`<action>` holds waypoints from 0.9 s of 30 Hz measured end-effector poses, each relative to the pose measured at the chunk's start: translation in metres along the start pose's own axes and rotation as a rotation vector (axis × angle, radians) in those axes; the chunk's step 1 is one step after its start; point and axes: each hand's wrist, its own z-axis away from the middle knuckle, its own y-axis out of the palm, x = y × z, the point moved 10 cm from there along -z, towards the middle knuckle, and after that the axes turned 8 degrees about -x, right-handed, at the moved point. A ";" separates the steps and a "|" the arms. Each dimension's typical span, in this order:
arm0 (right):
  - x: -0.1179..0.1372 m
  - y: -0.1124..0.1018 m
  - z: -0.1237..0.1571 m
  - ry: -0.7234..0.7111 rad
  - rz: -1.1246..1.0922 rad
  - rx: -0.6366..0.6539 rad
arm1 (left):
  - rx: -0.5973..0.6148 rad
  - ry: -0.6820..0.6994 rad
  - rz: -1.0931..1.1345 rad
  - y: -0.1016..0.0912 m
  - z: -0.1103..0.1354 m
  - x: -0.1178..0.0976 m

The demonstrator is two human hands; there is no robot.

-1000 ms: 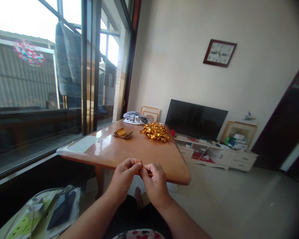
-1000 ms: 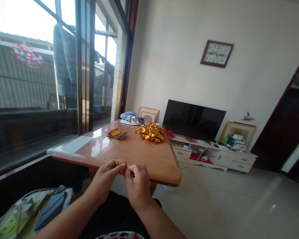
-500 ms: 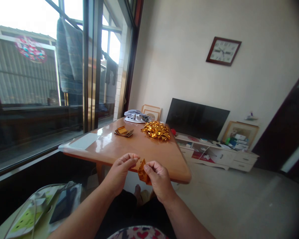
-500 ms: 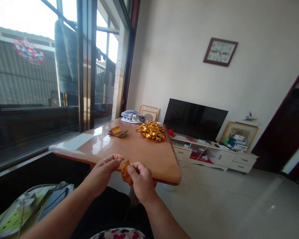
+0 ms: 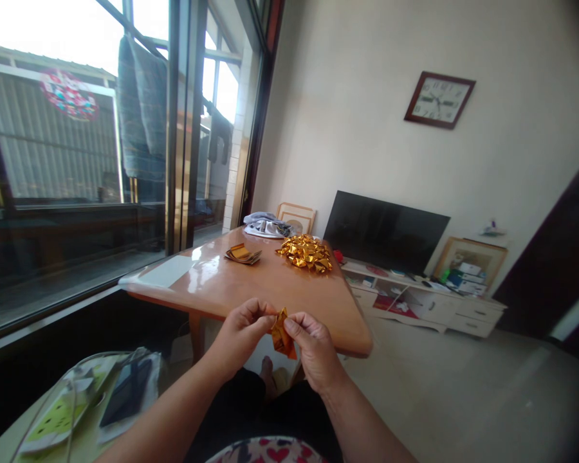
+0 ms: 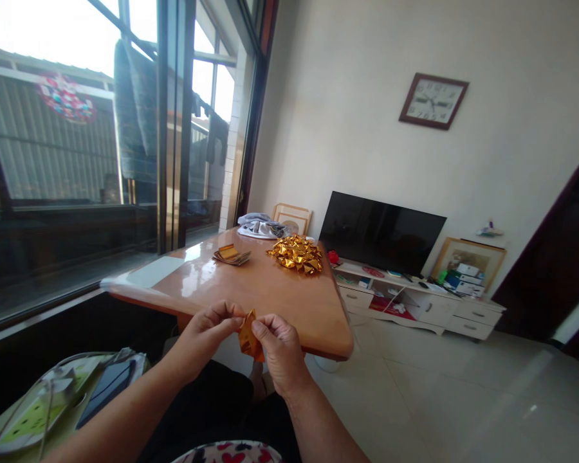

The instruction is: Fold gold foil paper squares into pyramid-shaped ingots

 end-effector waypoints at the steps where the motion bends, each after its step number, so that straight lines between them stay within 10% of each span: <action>1: 0.000 0.000 0.000 -0.007 0.015 -0.002 | -0.007 0.018 -0.034 0.000 0.000 0.001; 11: 0.015 -0.009 -0.001 -0.325 0.463 -0.220 | -0.260 0.369 -0.666 -0.009 0.003 -0.016; 18: 0.042 -0.002 0.011 -0.569 0.711 -0.298 | -0.223 0.033 -0.118 0.001 0.004 0.015; 27: 0.048 0.007 0.013 -0.601 0.721 -0.204 | -0.182 -0.060 -0.008 0.004 0.002 0.015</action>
